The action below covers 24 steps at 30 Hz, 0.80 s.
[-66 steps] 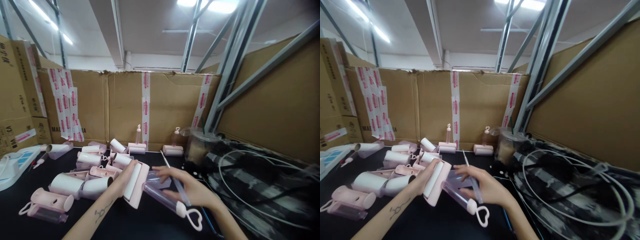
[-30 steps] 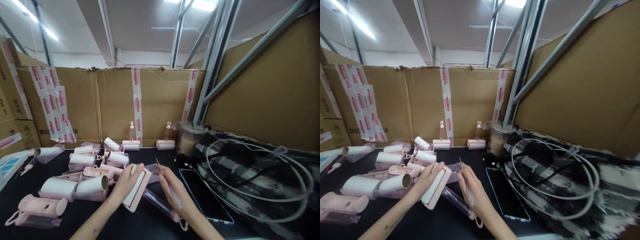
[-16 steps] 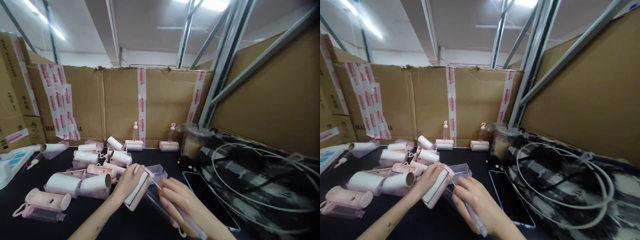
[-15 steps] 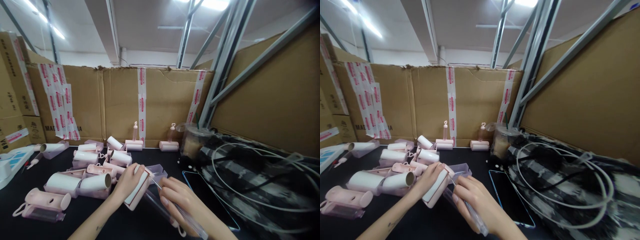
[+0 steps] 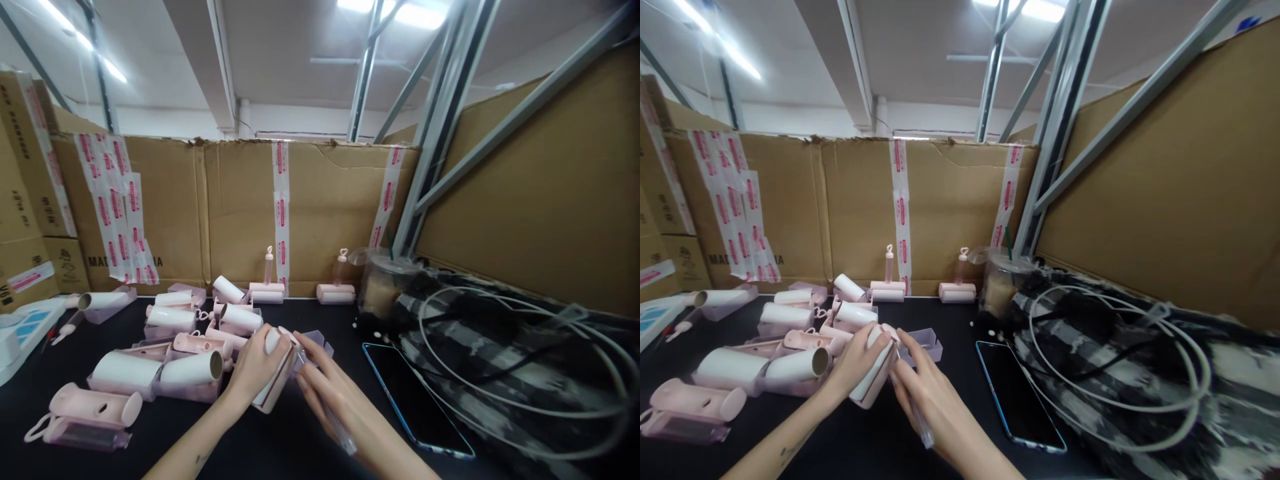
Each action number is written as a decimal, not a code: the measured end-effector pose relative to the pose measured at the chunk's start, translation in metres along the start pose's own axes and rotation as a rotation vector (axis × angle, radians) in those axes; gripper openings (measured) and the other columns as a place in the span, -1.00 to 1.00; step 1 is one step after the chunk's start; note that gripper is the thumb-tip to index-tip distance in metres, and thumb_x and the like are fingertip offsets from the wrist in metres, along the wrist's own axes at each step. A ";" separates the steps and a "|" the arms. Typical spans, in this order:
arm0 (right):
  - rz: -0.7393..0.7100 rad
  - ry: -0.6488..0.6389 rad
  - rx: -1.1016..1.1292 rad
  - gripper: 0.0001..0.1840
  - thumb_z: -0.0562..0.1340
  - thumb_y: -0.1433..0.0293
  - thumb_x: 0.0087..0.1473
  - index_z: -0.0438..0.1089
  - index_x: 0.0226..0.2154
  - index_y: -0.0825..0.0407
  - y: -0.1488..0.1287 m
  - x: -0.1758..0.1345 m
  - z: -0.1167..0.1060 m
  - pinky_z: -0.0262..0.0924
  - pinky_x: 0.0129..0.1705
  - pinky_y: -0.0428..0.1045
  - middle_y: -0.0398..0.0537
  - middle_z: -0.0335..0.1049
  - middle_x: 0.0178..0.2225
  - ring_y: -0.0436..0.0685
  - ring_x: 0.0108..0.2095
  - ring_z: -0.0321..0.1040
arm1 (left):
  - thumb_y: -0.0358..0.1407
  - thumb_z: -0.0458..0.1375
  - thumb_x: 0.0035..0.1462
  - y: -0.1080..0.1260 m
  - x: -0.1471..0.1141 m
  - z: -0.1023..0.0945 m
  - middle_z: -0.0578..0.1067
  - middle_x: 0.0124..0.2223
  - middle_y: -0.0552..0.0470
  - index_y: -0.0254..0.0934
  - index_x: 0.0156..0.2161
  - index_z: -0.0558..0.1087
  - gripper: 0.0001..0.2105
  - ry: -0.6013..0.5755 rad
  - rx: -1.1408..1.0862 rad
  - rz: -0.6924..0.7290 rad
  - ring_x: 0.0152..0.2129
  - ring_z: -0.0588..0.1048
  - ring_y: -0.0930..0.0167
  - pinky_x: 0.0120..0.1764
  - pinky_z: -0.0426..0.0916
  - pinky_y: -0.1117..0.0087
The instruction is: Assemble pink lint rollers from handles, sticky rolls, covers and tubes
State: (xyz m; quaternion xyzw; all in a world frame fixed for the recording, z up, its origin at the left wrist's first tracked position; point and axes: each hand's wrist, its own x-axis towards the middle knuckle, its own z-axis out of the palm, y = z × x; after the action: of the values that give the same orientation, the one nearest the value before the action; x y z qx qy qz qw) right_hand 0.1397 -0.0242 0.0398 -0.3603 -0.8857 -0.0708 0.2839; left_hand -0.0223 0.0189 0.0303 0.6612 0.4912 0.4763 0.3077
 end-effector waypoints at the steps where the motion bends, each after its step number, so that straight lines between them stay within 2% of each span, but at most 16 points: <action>1: 0.007 0.017 0.003 -0.80 -0.01 0.48 0.14 0.24 -0.19 0.04 0.001 0.000 0.003 0.21 0.00 0.03 0.16 0.00 0.15 0.20 0.11 0.09 | -0.09 0.00 0.05 0.000 0.000 0.001 0.33 -0.50 0.15 -0.23 -0.47 0.22 -0.75 0.011 -0.013 -0.004 -0.48 0.33 0.42 -0.36 0.18 0.46; 6: 0.092 0.158 0.005 -0.83 -0.02 0.44 0.13 0.25 -0.28 0.03 0.001 0.000 0.021 0.25 -0.07 0.05 0.09 -0.04 0.18 0.19 0.14 0.03 | -0.01 -0.12 0.12 0.003 -0.002 0.012 0.36 -0.44 0.10 -0.24 -0.38 0.25 -0.67 0.057 -0.162 -0.011 -0.45 0.35 0.43 -0.36 0.23 0.48; 10: 0.118 0.240 -0.017 -0.80 -0.03 0.48 0.11 0.27 -0.39 0.04 0.001 -0.001 0.029 0.26 -0.14 0.05 0.06 0.01 0.16 0.18 0.04 0.16 | 0.00 -0.01 0.06 0.008 -0.004 0.022 0.34 -0.45 0.11 -0.28 -0.37 0.29 -0.66 0.104 -0.484 -0.033 -0.50 0.33 0.45 -0.41 0.23 0.49; 14: 0.063 0.342 -0.212 -0.82 0.05 0.47 0.06 0.26 -0.53 0.06 0.004 0.001 0.023 0.24 -0.27 0.05 0.14 0.02 0.16 0.17 -0.22 0.32 | -0.01 0.03 0.02 0.018 -0.008 0.032 0.35 -0.48 0.12 -0.29 -0.40 0.32 -0.67 0.192 -0.698 -0.115 -0.54 0.31 0.48 -0.46 0.24 0.51; 17: -0.002 0.457 -0.361 -0.77 0.06 0.45 0.05 0.24 -0.60 0.06 0.006 0.006 0.014 0.19 -0.39 -0.03 0.16 0.13 0.11 0.06 -0.42 0.33 | -0.02 0.03 0.01 0.027 -0.011 0.038 0.38 -0.48 0.13 -0.29 -0.39 0.33 -0.68 0.177 -0.850 -0.176 -0.54 0.34 0.49 -0.45 0.26 0.52; 21: -0.049 0.495 -0.392 -0.68 0.00 0.42 0.08 0.29 -0.63 0.06 0.008 0.007 0.008 0.18 -0.43 -0.06 0.16 0.26 0.03 0.03 -0.45 0.35 | -0.01 0.03 -0.01 0.033 -0.011 0.041 0.40 -0.48 0.13 -0.28 -0.36 0.33 -0.67 0.087 -0.980 -0.247 -0.56 0.38 0.49 -0.46 0.29 0.50; 24: 0.059 0.523 -0.386 -0.57 -0.07 0.36 0.12 0.37 -0.61 0.04 0.014 0.001 0.003 0.20 -0.49 -0.11 0.08 0.40 -0.11 -0.01 -0.51 0.35 | 0.04 0.01 -0.04 0.032 -0.007 0.035 0.41 -0.49 0.11 -0.26 -0.36 0.31 -0.63 0.118 -1.020 -0.307 -0.54 0.43 0.45 -0.44 0.33 0.46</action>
State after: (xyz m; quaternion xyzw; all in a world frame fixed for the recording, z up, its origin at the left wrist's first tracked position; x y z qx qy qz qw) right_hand 0.1476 -0.0123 0.0369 -0.4027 -0.7421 -0.3192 0.4303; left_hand 0.0212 0.0044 0.0432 0.3202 0.3050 0.6405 0.6279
